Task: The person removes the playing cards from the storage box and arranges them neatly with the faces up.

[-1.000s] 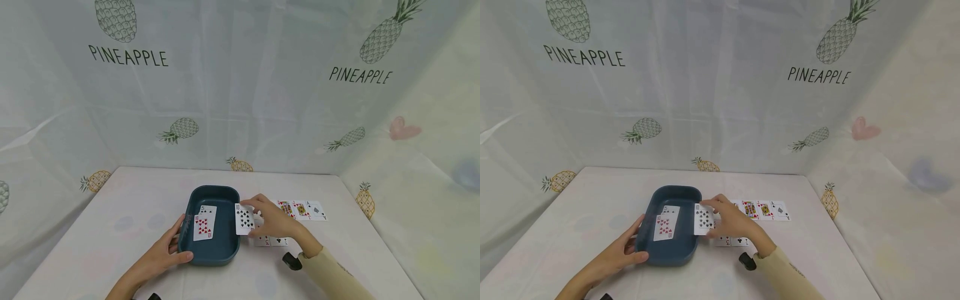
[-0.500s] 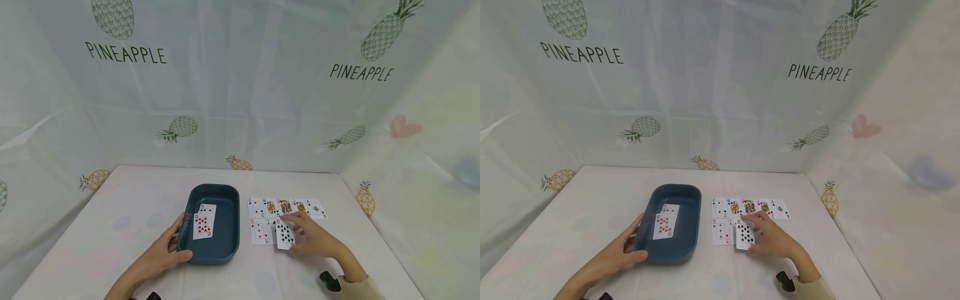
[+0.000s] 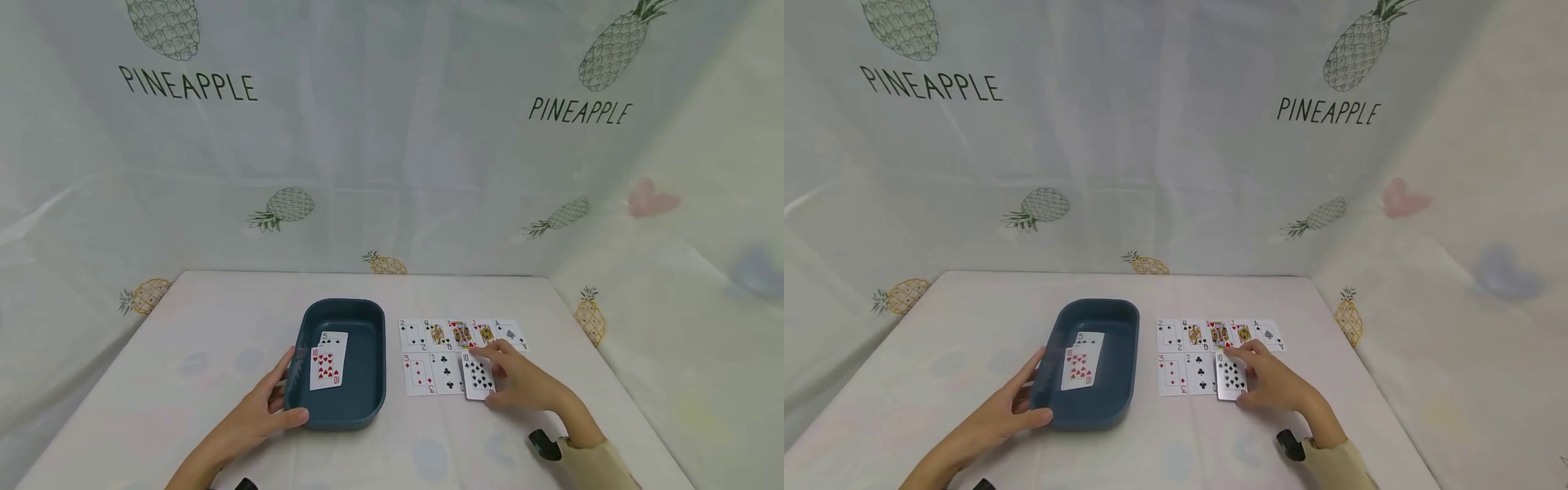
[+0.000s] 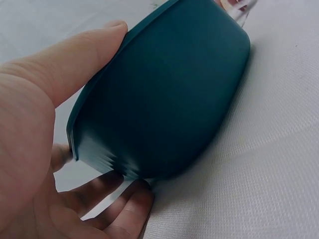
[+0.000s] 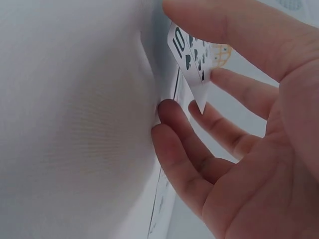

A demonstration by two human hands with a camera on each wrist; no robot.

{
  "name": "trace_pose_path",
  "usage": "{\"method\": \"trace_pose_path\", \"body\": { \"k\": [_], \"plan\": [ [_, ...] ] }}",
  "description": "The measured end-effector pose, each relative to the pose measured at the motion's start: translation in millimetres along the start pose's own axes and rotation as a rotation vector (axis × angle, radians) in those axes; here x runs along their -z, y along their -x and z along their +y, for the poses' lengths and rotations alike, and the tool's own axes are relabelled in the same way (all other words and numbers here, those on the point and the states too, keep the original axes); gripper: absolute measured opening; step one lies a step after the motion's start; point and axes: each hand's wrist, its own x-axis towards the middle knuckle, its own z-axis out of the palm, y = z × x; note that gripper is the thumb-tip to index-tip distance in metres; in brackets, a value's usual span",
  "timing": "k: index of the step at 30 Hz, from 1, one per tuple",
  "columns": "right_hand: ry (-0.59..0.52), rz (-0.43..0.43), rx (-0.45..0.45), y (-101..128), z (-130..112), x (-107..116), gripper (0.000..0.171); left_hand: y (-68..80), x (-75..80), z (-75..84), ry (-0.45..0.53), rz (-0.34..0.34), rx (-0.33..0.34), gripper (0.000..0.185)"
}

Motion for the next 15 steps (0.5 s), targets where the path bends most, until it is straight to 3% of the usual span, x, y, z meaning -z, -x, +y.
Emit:
{"method": "trace_pose_path", "body": {
  "k": [15],
  "plan": [
    [-0.015, 0.033, 0.020, -4.7, 8.2, -7.3, 0.084, -0.9, 0.5, -0.5, -0.043, 0.018, 0.012, 0.109]
  ]
}}
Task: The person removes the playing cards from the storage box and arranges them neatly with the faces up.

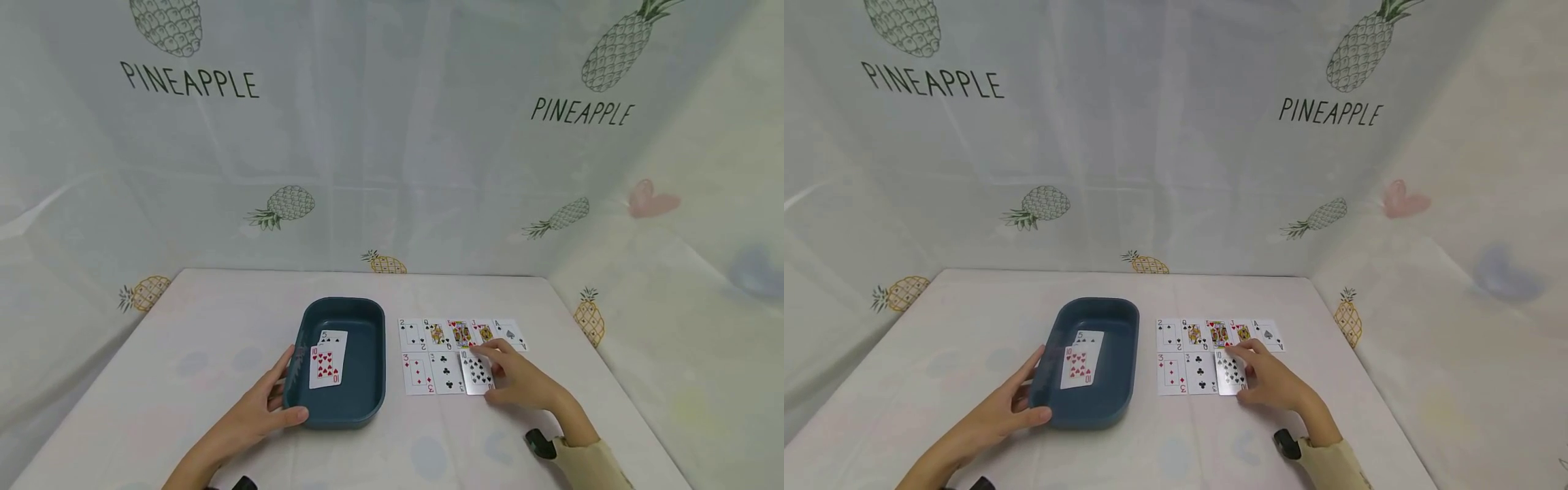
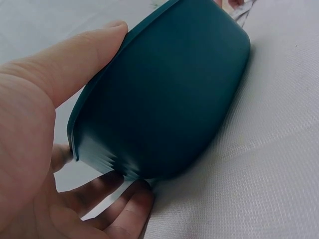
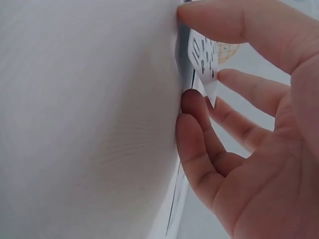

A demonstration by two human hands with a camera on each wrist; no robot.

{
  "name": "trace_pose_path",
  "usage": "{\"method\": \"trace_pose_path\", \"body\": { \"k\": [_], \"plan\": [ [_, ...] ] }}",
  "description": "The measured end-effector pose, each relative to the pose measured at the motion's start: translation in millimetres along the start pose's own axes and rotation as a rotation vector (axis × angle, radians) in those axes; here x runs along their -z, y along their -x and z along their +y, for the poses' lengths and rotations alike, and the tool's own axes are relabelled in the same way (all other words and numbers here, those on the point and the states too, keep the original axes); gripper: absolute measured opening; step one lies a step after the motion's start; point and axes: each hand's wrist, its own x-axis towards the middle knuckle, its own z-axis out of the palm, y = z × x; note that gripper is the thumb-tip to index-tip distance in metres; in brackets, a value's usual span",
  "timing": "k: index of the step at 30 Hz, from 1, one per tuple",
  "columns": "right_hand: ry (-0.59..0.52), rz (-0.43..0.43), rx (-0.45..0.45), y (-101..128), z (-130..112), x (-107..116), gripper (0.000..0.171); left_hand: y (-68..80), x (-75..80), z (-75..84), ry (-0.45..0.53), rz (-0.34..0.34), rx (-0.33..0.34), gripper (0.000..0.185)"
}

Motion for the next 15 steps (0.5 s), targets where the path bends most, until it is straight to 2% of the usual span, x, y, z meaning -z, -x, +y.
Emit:
{"method": "trace_pose_path", "body": {
  "k": [7, 15],
  "plan": [
    [0.027, 0.000, -0.002, 0.8, 2.1, -1.6, 0.083, -0.5, 0.2, 0.6, 0.028, -0.013, -0.010, 0.109],
    [0.006, -0.022, 0.026, 0.1, 1.2, -1.0, 0.079, 0.4, -0.2, -1.1, 0.031, -0.009, -0.018, 0.109]
  ]
}}
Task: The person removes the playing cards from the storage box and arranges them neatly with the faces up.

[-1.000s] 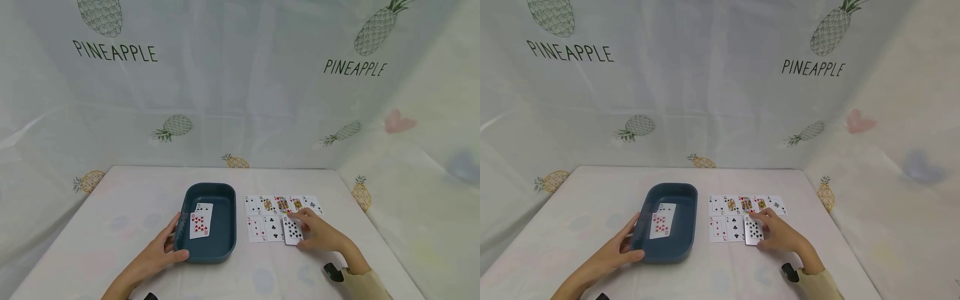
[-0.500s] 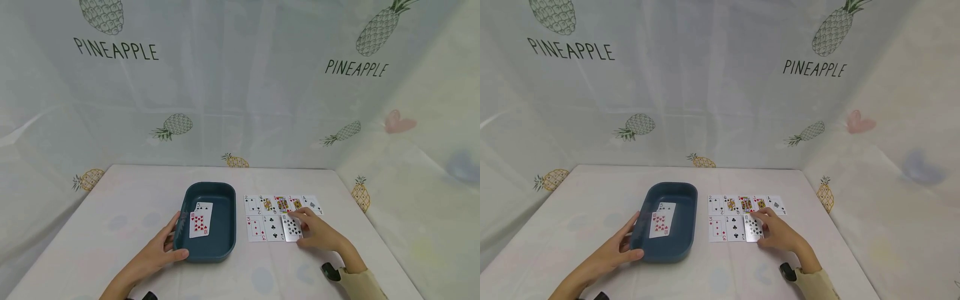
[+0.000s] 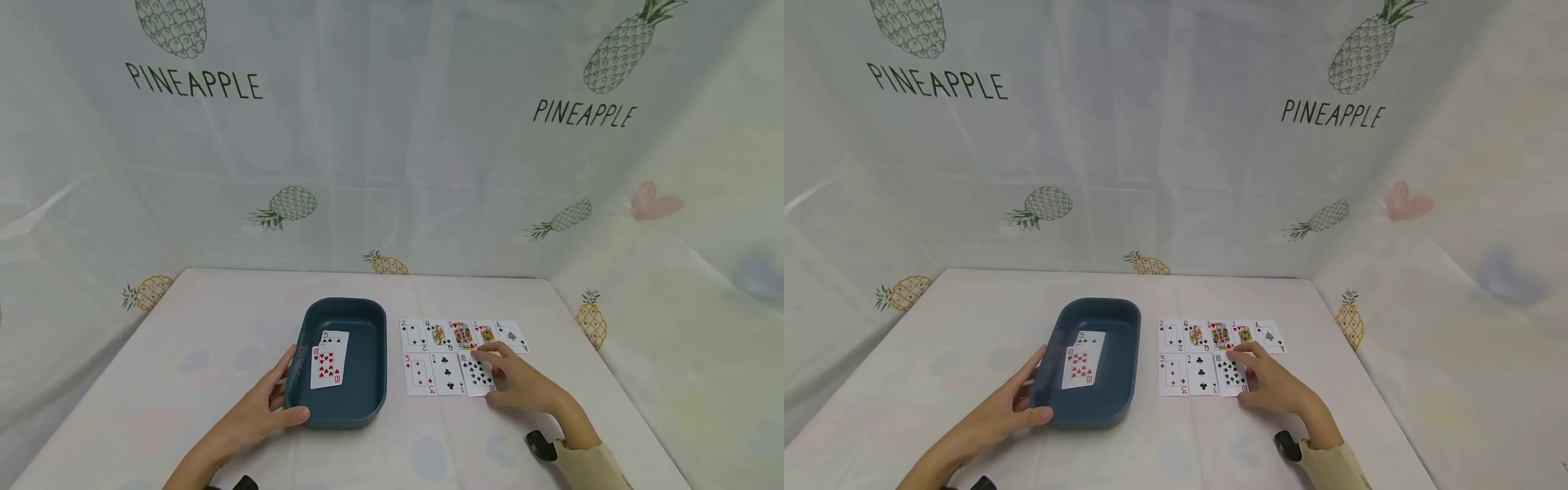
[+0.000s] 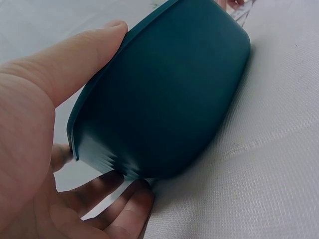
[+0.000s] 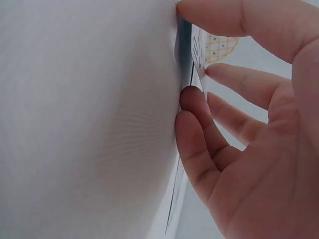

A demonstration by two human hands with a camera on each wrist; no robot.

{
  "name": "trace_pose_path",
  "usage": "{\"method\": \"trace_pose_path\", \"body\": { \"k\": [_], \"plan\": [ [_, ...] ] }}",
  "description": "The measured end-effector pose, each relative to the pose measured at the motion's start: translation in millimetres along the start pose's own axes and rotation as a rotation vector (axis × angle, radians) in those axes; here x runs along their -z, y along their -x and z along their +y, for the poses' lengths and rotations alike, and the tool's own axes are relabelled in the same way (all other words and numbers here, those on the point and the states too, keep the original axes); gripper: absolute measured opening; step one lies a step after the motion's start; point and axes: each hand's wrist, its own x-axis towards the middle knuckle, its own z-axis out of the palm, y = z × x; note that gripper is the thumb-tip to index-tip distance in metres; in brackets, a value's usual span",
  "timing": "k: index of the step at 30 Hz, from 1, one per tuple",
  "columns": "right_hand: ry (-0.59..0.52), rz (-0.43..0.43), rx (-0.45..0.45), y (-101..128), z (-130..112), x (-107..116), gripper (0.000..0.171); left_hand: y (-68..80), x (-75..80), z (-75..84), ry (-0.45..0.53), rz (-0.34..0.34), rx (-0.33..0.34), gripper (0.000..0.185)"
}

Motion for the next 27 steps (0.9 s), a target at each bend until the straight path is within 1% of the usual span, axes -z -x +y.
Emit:
{"method": "trace_pose_path", "body": {
  "k": [5, 12, 20, 27],
  "plan": [
    [0.028, -0.011, 0.034, -0.8, 1.7, -0.8, 0.074, 0.9, -0.6, 1.6, -0.011, 0.008, 0.010, 0.110],
    [0.066, -0.004, 0.043, 0.3, 3.1, -1.0, 0.071, 0.4, -0.5, 3.0, -0.020, 0.005, 0.016, 0.109],
    [0.095, -0.009, 0.024, 1.5, 2.3, -1.1, 0.067, -0.1, 0.5, 2.5, -0.010, -0.001, 0.018, 0.109],
    [0.083, -0.003, 0.022, 1.6, 5.0, -2.4, 0.064, -1.1, -0.5, 2.8, -0.026, 0.005, 0.024, 0.109]
  ]
}}
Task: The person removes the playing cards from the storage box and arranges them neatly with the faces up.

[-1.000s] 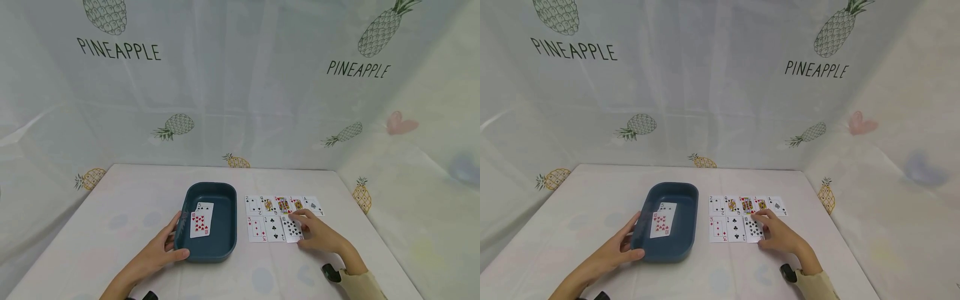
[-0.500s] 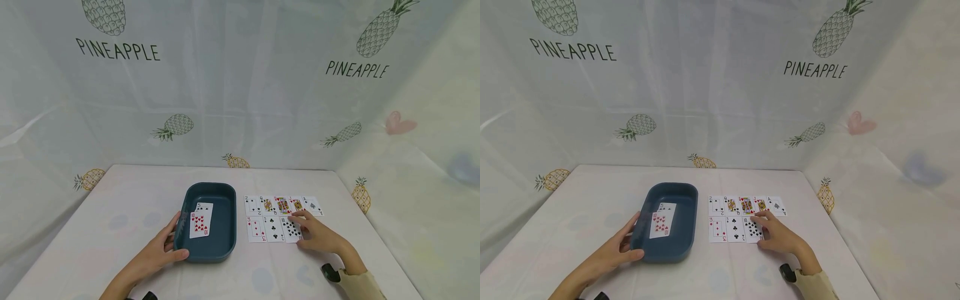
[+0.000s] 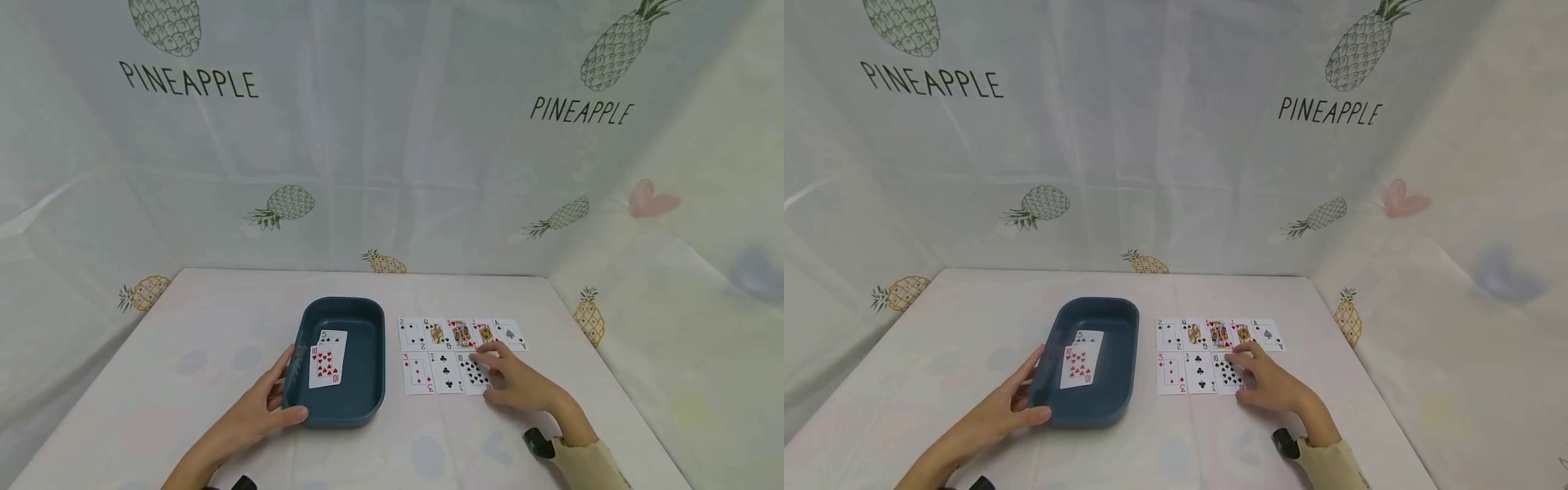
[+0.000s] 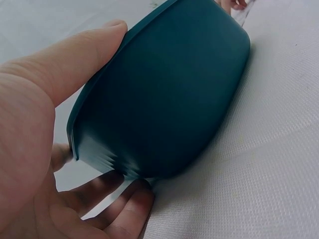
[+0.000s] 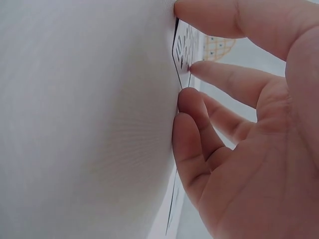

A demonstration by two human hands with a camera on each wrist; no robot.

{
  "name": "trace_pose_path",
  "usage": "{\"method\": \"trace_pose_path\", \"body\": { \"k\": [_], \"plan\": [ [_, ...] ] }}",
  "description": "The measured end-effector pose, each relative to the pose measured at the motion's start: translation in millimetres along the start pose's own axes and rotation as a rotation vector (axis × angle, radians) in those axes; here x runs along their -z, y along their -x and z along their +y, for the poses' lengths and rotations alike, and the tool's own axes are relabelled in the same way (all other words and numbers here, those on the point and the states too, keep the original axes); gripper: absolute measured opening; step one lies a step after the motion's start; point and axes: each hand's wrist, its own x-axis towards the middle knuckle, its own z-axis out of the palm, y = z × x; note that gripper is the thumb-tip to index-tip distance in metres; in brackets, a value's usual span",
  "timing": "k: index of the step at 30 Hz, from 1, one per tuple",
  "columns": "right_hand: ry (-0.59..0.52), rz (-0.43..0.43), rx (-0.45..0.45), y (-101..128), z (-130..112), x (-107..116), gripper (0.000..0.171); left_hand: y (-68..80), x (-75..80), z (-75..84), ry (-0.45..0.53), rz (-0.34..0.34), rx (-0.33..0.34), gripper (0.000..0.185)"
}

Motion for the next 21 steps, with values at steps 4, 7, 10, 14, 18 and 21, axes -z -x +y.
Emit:
{"method": "trace_pose_path", "body": {
  "k": [4, 7, 10, 14, 18, 21],
  "plan": [
    [-0.007, 0.001, 0.002, -0.3, 0.4, -0.4, 0.062, 0.3, 0.3, -0.2, 0.011, -0.006, -0.006, 0.109],
    [-0.009, 0.001, 0.000, -0.4, -0.1, -0.5, 0.063, 0.3, 0.6, -0.5, 0.015, -0.009, -0.009, 0.109],
    [-0.012, 0.002, -0.006, -0.6, -0.9, -0.3, 0.064, 0.2, 0.8, -0.4, 0.016, -0.009, -0.007, 0.109],
    [-0.025, -0.007, -0.021, -0.7, -2.0, 0.1, 0.064, 0.3, 0.9, -0.9, 0.014, -0.007, -0.005, 0.109],
    [-0.050, -0.014, -0.033, -0.1, -2.0, 0.5, 0.065, 0.5, 0.4, -1.1, 0.011, -0.007, -0.005, 0.110],
    [-0.065, 0.000, -0.023, 0.9, -0.9, -0.1, 0.066, 0.4, 0.2, -0.2, 0.006, -0.004, -0.006, 0.110]
  ]
}}
